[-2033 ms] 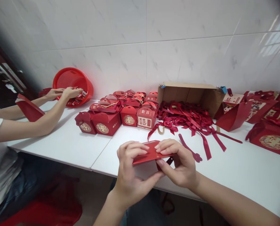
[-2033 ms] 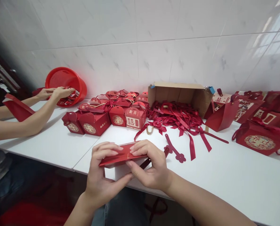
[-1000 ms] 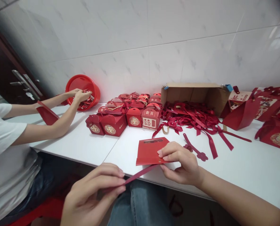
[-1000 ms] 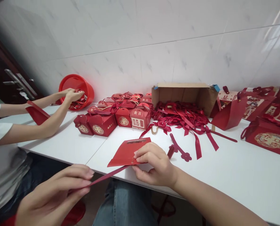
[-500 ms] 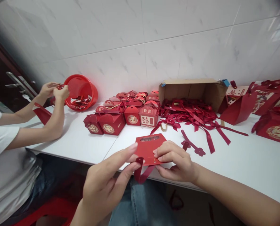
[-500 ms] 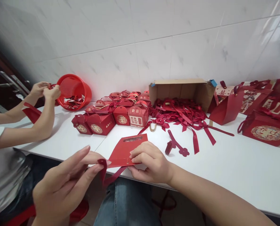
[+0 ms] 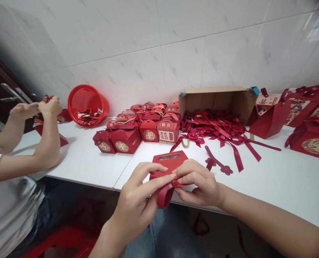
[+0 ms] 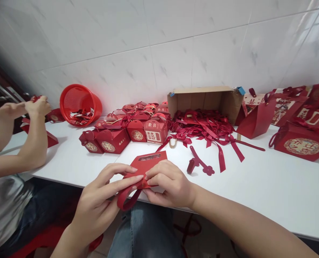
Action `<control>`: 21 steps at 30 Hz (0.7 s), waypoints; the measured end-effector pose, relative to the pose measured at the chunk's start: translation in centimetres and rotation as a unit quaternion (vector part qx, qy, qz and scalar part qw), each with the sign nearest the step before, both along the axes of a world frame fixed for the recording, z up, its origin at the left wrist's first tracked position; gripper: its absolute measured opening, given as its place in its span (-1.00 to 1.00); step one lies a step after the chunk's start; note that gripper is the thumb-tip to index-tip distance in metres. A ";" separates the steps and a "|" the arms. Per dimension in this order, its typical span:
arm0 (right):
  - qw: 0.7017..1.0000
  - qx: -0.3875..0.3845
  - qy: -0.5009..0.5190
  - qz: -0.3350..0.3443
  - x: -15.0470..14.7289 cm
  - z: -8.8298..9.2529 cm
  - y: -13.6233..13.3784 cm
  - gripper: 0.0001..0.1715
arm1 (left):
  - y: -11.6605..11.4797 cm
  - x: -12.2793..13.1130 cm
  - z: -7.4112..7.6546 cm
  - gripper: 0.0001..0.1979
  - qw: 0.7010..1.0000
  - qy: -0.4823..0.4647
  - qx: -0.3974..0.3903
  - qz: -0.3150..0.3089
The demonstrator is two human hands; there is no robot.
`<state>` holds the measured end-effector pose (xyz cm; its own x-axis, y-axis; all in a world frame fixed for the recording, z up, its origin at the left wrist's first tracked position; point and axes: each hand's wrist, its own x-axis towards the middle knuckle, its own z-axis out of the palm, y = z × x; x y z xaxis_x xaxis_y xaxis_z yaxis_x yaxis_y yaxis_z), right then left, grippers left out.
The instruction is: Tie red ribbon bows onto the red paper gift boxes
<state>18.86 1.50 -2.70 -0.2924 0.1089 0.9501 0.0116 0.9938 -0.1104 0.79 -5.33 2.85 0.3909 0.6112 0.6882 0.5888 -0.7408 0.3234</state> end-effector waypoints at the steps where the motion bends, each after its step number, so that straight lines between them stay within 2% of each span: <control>1: 1.000 0.001 0.001 0.001 0.0 0.1 0.0 -0.78 | 0.0 0.1 -0.1 -0.65 1.000 -0.008 -0.009 0.004; 10: 1.000 -0.007 0.001 0.007 -0.2 0.0 0.1 -0.78 | 0.1 0.4 -0.3 -0.73 0.991 -0.059 -0.116 0.020; 21: 1.000 -0.018 -0.001 0.005 -0.2 0.0 0.0 -0.79 | 0.3 0.8 -0.1 -0.76 0.988 -0.071 -0.134 0.024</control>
<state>18.66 1.51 -2.75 -0.2947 0.1412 0.9451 0.0026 0.9891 -0.1470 1.59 -5.05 2.76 0.2680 0.7947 0.5447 0.5557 -0.5894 0.5864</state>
